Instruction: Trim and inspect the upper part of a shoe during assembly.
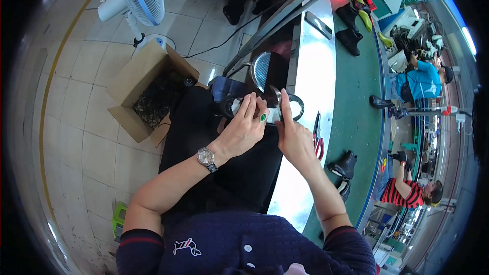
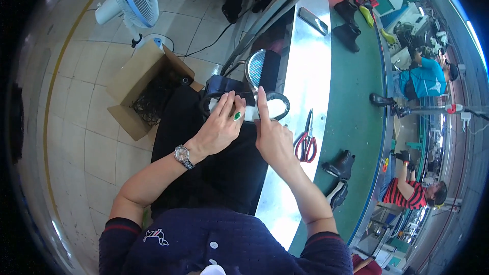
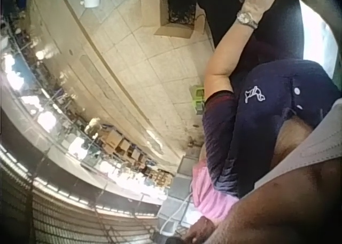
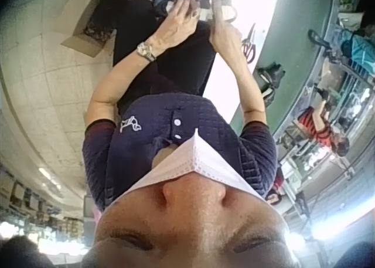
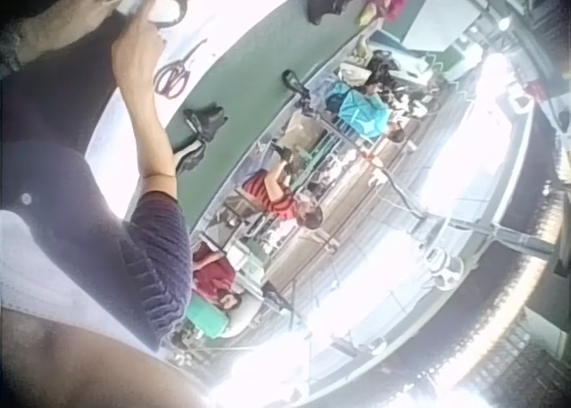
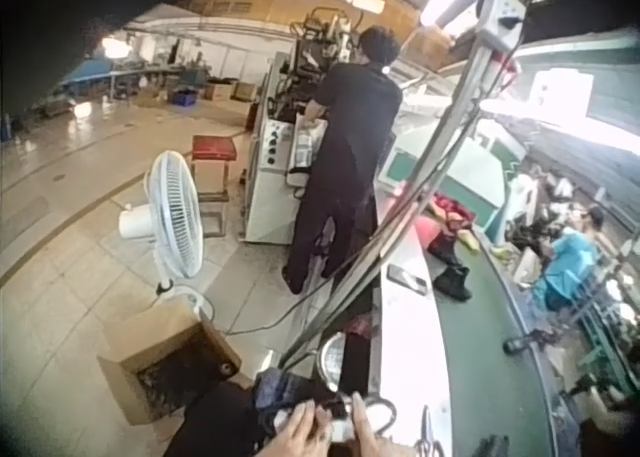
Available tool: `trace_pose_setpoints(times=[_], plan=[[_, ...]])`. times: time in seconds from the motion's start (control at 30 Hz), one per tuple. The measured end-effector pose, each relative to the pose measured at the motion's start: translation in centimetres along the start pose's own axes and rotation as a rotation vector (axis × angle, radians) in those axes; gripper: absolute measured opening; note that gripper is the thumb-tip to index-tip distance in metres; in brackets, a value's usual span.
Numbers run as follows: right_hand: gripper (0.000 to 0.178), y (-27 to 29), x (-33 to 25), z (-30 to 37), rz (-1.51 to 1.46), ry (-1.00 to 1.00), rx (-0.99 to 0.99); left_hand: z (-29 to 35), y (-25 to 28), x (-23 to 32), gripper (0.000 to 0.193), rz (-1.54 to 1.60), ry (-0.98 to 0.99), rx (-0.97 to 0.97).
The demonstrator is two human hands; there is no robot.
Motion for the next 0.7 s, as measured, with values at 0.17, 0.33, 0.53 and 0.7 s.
trace_pose_setpoints(times=[0.17, 0.33, 0.53, 0.7], plan=[[0.082, 2.1, -1.4, 0.5, -0.089, 0.092, 0.232, 0.9, -0.3, -0.1, 0.044, 0.045, 0.022, 0.066], [0.081, -0.2, -1.4, 0.3, 0.063, 0.049, 0.036, 1.1, 0.1, -0.4, 0.036, 0.073, 0.014, 0.136], [0.085, -0.2, -2.3, 0.6, -0.136, 0.043, 0.166, 1.1, -0.1, -0.7, 0.026, 0.207, 0.084, 0.209], [0.084, 1.1, -2.9, -0.3, -0.007, -0.004, -0.151, -0.2, 2.3, -2.5, 0.047, 0.277, 0.356, -0.006]])
Point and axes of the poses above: each hand's wrist, its own z-axis away from the middle knuckle, its own y-axis out of the back of the hand, x = y × z, the point moved 3 cm from there along -z, towards the middle knuckle, and after that the axes turned 9 degrees about x, right-handed, at the moved point
